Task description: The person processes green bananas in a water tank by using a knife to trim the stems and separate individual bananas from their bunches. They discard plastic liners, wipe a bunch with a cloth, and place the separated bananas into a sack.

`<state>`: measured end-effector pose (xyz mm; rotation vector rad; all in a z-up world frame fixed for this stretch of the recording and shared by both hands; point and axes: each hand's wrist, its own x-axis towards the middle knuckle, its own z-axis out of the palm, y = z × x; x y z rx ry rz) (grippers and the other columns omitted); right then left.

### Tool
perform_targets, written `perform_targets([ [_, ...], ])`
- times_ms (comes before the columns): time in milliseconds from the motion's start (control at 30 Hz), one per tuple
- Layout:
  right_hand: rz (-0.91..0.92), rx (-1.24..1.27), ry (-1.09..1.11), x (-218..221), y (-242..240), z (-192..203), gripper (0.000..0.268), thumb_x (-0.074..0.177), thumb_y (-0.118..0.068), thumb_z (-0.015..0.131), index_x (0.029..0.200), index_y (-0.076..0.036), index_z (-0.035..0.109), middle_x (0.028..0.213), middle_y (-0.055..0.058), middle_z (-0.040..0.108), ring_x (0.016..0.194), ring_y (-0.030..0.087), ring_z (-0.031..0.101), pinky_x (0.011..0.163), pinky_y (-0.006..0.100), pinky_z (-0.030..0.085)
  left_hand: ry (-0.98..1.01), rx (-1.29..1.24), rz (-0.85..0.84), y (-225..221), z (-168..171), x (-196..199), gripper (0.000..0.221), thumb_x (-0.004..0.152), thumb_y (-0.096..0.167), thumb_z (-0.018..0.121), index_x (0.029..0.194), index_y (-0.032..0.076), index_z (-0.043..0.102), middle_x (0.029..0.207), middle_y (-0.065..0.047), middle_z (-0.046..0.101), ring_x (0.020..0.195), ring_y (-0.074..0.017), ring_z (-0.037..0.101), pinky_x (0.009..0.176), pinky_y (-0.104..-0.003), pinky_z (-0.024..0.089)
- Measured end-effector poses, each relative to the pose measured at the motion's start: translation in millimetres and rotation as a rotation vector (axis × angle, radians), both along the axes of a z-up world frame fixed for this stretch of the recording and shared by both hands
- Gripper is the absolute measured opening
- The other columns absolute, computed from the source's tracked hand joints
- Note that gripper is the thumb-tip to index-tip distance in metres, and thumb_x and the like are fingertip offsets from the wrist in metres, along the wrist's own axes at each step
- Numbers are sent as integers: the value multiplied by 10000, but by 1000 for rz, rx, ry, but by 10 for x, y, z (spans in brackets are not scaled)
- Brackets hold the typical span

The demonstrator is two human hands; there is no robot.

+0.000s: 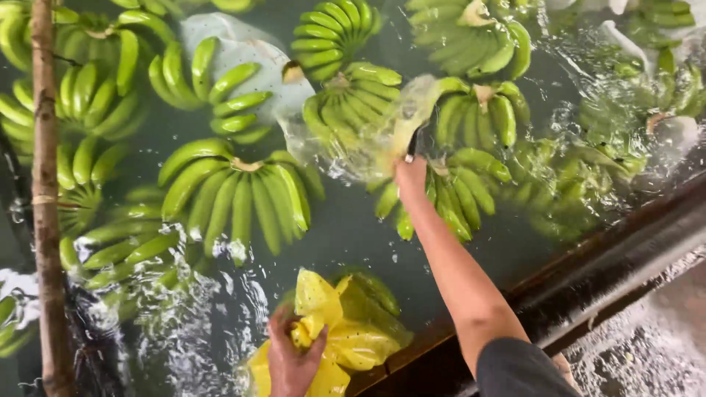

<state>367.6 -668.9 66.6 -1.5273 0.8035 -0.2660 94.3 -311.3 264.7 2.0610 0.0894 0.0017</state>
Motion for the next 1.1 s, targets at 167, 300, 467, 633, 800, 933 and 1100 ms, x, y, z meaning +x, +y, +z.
perform_targets([
  [167,425,-206,-31,-1775,811,1629,198,936,-157,663,1013,25,677,753,104,696,630,132,628,529,316,494,138,82,-187,-457,382,180,1177,654,225,944,1559,34,216,1126,-215,660,954,-334,691,761,-416,601],
  [300,723,-231,90,-2582,924,2583,125,851,-103,699,872,12,653,679,70,669,609,89,614,537,300,510,-79,157,-226,-852,483,228,1089,602,177,951,1486,2,340,1317,-353,502,1127,-419,573,869,-483,564],
  [467,796,-284,305,-2245,28,2664,360,830,-381,760,962,-48,728,850,64,752,769,147,726,708,298,604,-216,171,-295,-807,119,166,611,562,40,843,1129,32,615,1086,-255,631,1030,-440,599,845,-497,548],
  [633,268,-838,543,-1221,-2183,1671,461,996,-387,774,1358,-114,693,1131,156,761,977,260,723,848,420,616,-34,160,-252,-625,-94,152,536,556,79,875,1043,-4,666,925,-233,683,911,-461,652,773,-484,554],
  [800,359,-1008,876,-1067,-3521,515,1051,785,-243,862,1639,-286,250,1615,224,254,1218,436,572,934,506,522,0,213,-213,-561,-102,193,504,597,93,879,1048,-1,675,934,-215,710,915,-445,659,753,-477,560],
  [933,373,-1104,837,-1174,-3731,67,800,836,-234,824,1542,-220,449,1484,195,492,1225,416,606,934,524,545,-43,270,-192,-566,-254,185,533,588,96,876,1060,-13,654,955,-216,711,955,-453,637,782,-490,541],
  [1100,360,-1211,777,-1433,-3561,178,285,975,-266,747,1152,-44,736,1172,207,707,1097,409,667,912,508,549,24,274,-198,-604,-135,168,509,639,132,890,1061,-10,642,963,-203,716,988,-456,619,835,-502,522],
])
